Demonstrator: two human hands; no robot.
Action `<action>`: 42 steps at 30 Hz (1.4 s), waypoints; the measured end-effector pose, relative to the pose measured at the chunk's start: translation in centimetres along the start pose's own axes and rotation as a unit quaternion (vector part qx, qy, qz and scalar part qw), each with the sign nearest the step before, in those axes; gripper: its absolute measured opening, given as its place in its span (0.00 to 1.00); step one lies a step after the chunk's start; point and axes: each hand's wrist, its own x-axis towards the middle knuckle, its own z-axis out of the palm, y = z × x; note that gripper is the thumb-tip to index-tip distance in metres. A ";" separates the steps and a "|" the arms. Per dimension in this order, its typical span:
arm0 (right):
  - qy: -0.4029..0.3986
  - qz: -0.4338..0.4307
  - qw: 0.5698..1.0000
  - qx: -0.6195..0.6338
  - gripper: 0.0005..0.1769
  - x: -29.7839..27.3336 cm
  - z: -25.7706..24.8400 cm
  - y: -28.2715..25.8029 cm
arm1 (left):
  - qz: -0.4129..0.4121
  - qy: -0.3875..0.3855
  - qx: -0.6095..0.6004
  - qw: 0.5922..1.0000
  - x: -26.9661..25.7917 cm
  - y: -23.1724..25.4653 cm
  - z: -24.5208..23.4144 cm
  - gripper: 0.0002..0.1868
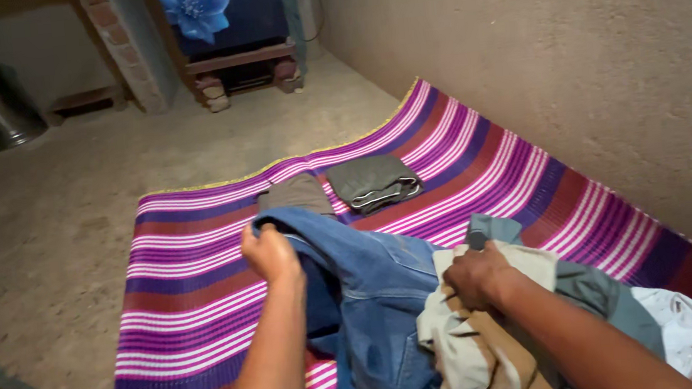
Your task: The person folds a pair of gray pants on a striped mat, smoothing and aligning the legs before folding them into a compact rectangle. The person then picks up a pair of blue jeans and begins to fold them in a similar manner.
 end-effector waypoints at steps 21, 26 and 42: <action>0.163 -0.055 0.948 0.267 0.31 8.7 -3.7 -19.4 | -0.006 0.032 -0.054 0.998 7.5 3.7 -13.4 0.11; 0.328 -0.020 0.846 0.420 0.14 12.7 -2.3 -20.5 | 0.013 0.071 0.075 0.995 7.8 4.3 -16.7 0.17; 0.112 -0.299 0.269 0.909 0.12 10.5 -14.4 -26.9 | 0.132 -0.126 0.228 0.957 4.9 6.6 -17.7 0.43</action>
